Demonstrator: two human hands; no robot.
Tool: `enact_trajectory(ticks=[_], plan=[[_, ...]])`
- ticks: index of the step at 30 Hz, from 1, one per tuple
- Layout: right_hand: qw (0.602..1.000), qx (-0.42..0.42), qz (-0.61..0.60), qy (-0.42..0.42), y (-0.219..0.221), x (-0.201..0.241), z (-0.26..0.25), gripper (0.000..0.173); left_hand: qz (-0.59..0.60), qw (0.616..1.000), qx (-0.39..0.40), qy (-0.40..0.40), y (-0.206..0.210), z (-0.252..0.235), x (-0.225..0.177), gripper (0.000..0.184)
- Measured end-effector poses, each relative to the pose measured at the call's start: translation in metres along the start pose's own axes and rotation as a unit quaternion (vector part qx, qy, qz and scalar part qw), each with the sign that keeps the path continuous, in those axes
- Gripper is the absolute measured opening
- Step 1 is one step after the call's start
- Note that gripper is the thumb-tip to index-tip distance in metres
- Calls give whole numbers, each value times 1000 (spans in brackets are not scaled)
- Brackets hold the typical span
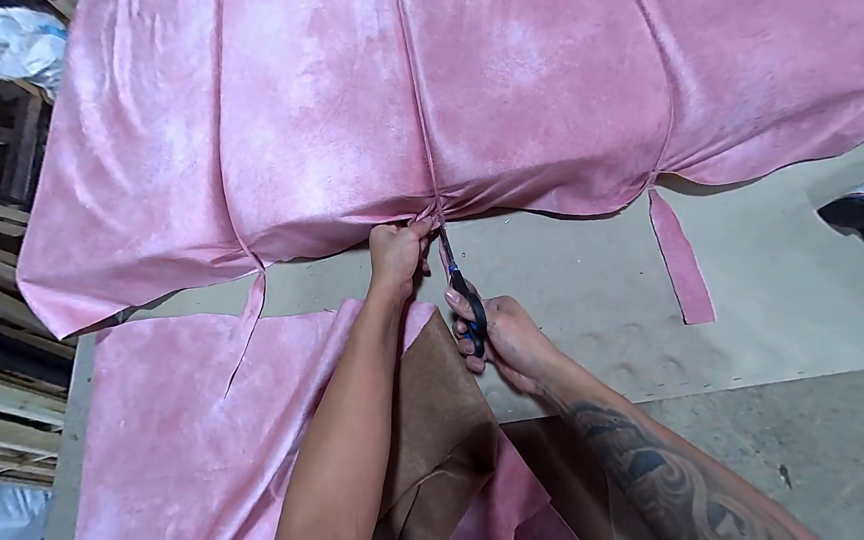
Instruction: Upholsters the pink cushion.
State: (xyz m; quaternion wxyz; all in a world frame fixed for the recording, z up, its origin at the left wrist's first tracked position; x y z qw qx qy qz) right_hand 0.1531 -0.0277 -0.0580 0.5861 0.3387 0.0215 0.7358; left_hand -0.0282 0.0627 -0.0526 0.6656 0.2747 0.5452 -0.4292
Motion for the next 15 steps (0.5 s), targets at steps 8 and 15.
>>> enact_trajectory(ticks=[8, 15], plan=[[999, -25, 34, -35, -3, 6, 0, 52, -10, 1000, 16, -20, 1, -4, -1, 16], [999, -4, 30, -17, -5, 9, 1, 53, -3, 999, 16, -36, 1, -5, 3, 16]])
Point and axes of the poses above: each hand's wrist, its own z-axis away from the middle knuckle, its own y-axis out of the palm, x = y × z, the point moved 9 cm from there along -z, towards the middle knuckle, and after that the axes turned 11 degrees about y, right-handed, at the moved point
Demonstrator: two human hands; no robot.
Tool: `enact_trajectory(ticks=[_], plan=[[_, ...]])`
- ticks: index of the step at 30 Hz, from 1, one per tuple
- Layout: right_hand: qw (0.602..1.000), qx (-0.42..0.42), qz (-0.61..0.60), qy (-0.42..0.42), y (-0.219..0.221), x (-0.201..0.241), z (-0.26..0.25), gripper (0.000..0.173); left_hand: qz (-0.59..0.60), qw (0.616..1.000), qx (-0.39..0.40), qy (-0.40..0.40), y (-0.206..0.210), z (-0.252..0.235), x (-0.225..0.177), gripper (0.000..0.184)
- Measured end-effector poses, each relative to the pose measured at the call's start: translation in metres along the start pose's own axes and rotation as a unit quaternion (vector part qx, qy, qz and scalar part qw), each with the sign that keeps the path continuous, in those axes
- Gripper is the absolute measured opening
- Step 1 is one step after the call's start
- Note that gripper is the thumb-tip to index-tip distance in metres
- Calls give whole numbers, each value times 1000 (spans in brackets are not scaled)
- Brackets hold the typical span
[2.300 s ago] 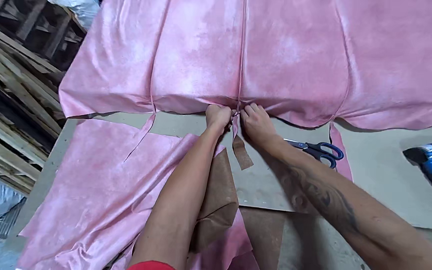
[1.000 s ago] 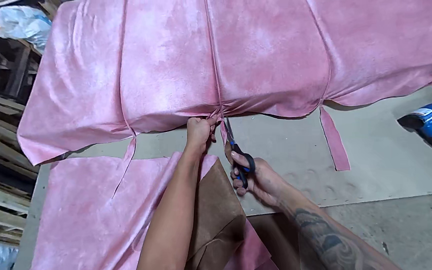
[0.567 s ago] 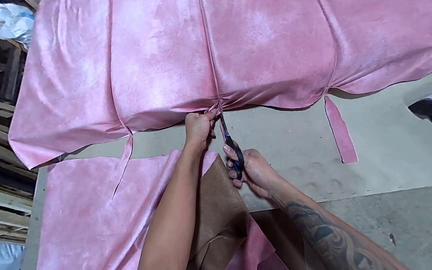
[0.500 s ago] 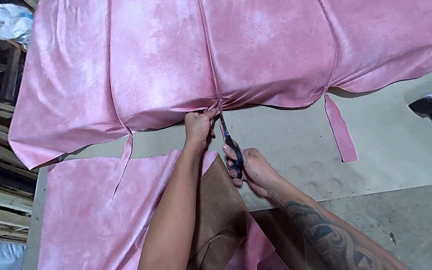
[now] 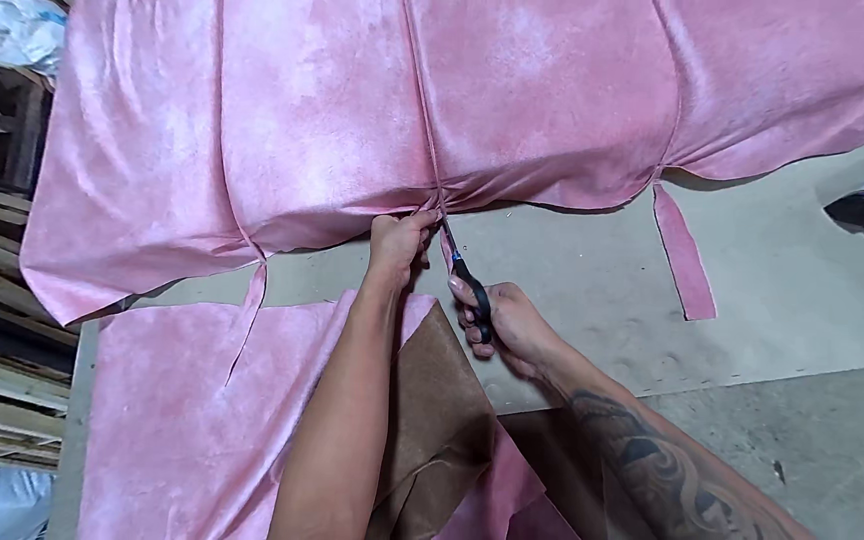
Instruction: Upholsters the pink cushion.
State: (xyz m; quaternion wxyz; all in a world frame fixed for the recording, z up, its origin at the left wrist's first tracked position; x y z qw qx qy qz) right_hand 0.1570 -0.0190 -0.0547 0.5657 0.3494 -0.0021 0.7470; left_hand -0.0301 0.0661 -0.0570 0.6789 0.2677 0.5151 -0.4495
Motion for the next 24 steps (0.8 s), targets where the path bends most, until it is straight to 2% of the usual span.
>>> enact_trajectory(ticks=[6, 10, 14, 19, 24], plan=[[1000, -8, 4, -10, -2, 1, 8, 53, 11, 1000, 1, -2, 1, 1, 2, 15], [1000, 13, 17, 13, -2, 9, 7, 55, 13, 1000, 8, -12, 3, 2, -1, 14], [1000, -21, 16, 2, 2, 20, 18, 54, 5, 1000, 4, -13, 2, 3, 0, 13], [997, 8, -1, 75, 13, 47, 14, 54, -20, 1000, 14, -11, 4, 2, 0, 14], [996, -10, -39, 75, 23, 61, 18, 46, -46, 999, -5, 21, 2, 1, 4, 23]])
Point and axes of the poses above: each hand's wrist, its own z-axis away from the middle knuckle, its own y-axis out of the palm, x = y × z, the point moved 9 cm from there along -z, towards the middle knuckle, and after that the axes turned 11 degrees about y, right-handed, at the moved point
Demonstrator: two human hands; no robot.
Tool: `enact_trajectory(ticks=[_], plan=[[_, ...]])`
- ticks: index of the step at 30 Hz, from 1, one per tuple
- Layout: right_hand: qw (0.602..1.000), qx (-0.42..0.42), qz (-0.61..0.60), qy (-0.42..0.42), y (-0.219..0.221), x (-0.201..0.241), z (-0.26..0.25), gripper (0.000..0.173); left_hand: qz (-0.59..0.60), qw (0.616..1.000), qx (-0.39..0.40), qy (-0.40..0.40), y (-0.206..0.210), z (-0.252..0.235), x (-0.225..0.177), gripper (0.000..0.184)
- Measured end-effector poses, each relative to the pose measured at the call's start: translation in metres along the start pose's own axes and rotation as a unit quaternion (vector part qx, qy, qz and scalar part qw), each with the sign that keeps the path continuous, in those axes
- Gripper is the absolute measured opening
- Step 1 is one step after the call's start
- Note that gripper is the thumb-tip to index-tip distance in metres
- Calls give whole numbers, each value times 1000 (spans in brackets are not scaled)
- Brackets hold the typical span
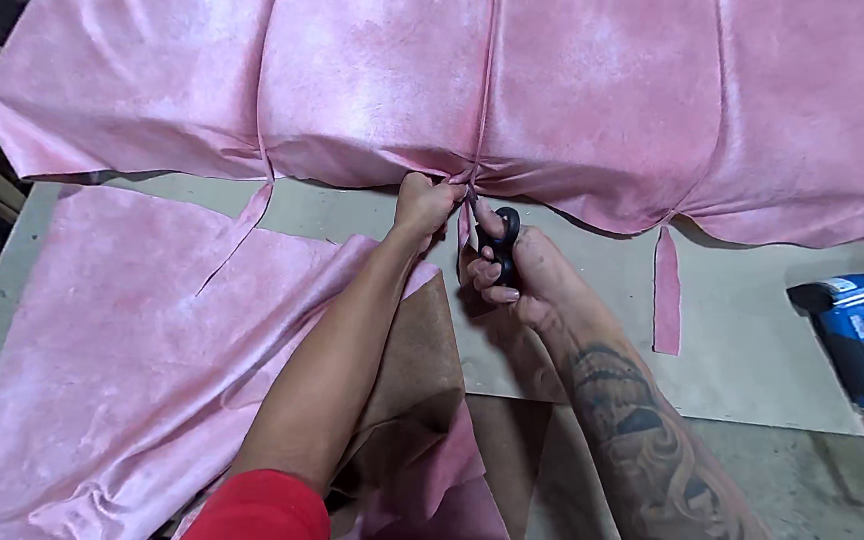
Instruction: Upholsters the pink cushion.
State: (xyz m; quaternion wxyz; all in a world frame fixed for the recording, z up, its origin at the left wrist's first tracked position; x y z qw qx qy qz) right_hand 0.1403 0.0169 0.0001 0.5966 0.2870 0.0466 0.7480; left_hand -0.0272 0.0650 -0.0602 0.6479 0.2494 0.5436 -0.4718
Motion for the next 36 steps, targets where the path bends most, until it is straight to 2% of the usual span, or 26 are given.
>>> enact_trajectory(ticks=[6, 10, 13, 18, 21, 25, 28, 30, 33, 36], plan=[[998, 38, -50, 8, -1, 42, 13, 38, -32, 998, -3, 44, -1, -1, 1, 32], [1000, 24, 19, 8, -14, 56, 15, 33, -48, 993, 21, 104, -1, 2, -4, 32], [999, -14, 2, 39, -36, 58, 15, 41, -64, 985, 42, 156, 0, 6, -5, 35], [999, -27, -11, 40, -21, 78, 14, 39, -116, 979, 24, 165, -3, 2, -8, 38], [999, -41, 9, 27, -21, 77, 14, 42, -159, 971, 12, 175, -3, 5, -13, 38], [997, -58, -22, 47, -28, 63, 6, 45, -219, 957, -5, 188, -5, 15, -14, 42], [997, -62, -1, 48, -30, 67, 6, 47, -212, 955, -15, 207, -2, 11, -29, 44], [997, -55, -12, 48, -30, 56, 2, 44, -204, 959, -6, 198, -3, 17, -16, 42], [997, -67, -23, 37, -21, 59, 2, 41, -207, 957, -6, 203, -2, 9, -27, 42], [995, -70, -58, 33, -24, 51, 0, 42, -193, 959, -6, 209, -4, 13, -13, 44]])
Point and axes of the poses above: each hand's wrist, its own z-axis away from the middle knuckle, its own y-axis out of the palm, x = y × z, the point moved 9 cm from there along -z, towards the middle knuckle, and after that the axes turned 11 degrees about y, right-handed, at the moved point
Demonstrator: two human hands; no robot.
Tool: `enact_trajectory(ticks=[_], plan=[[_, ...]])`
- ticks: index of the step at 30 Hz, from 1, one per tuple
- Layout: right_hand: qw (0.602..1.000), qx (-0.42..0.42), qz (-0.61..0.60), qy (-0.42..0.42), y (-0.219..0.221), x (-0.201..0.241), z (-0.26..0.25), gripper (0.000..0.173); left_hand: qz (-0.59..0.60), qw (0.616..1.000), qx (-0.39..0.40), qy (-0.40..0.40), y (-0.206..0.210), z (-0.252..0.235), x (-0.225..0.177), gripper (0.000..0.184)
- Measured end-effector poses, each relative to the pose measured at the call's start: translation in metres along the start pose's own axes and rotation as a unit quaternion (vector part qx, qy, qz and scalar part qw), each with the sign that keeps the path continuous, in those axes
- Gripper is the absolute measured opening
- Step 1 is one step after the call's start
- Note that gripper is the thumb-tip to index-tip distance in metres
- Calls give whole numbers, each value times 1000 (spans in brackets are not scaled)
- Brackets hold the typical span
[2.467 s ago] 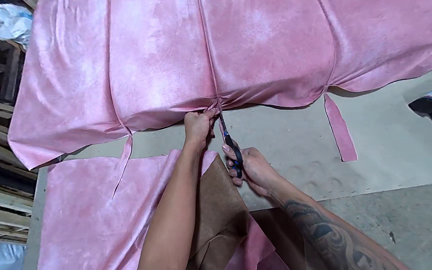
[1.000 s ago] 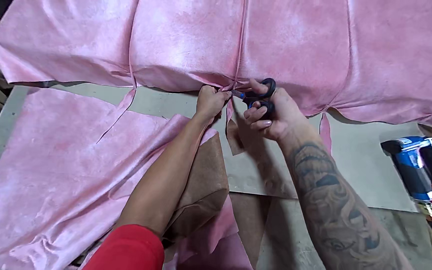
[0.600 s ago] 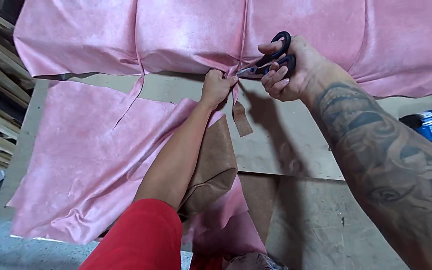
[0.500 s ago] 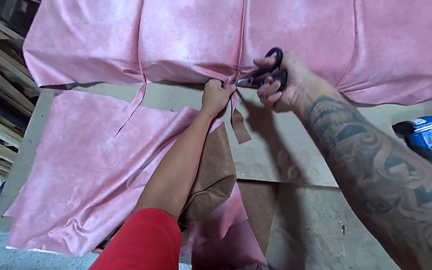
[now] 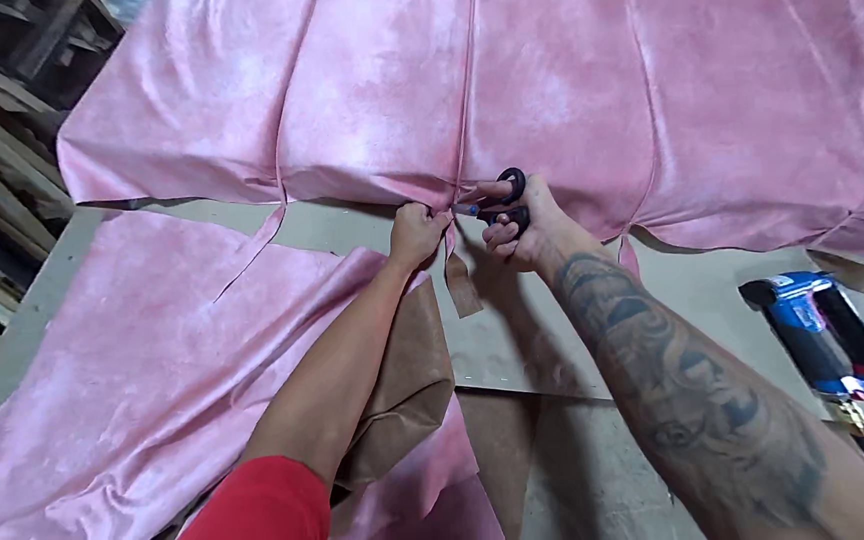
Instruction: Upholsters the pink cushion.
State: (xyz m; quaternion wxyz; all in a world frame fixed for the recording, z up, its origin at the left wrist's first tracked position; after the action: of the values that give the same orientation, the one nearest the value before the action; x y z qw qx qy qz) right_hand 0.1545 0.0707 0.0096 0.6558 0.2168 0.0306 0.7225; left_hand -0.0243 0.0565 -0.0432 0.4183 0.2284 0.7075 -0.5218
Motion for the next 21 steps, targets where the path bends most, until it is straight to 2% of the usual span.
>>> enact_trajectory(ticks=[4, 8, 12, 14, 18, 21], plan=[[998, 12, 1, -56, 15, 1, 2, 26, 19, 1000, 7, 4, 8, -7, -5, 38], [998, 15, -9, -68, 18, -12, -4, 25, 21, 1000, 6, -20, 1, 4, 3, 39], [996, -4, -35, -84, 18, -7, -1, 20, 35, 999, 5, 3, 4, -6, -10, 35], [994, 33, -62, -80, 27, -12, -12, 21, 33, 999, 8, -7, 3, 4, 3, 36], [986, 80, -118, -85, 42, 3, -12, 24, 26, 999, 31, -21, 2, -3, 1, 40], [975, 155, -143, -73, 41, 4, -21, 24, 19, 1000, 13, -8, -1, 0, 5, 43]])
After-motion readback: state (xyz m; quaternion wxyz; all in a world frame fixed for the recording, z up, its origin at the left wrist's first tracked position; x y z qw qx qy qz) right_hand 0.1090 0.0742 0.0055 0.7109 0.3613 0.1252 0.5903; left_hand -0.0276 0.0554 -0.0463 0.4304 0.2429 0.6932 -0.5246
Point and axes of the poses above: each hand's wrist, its own z-axis away from the middle knuckle, its own y-axis out of the palm, x = y × z, the point moved 9 cm from there along -z, towards the middle knuckle, and after that the axes turned 11 degrees about y, right-handed, at the moved point
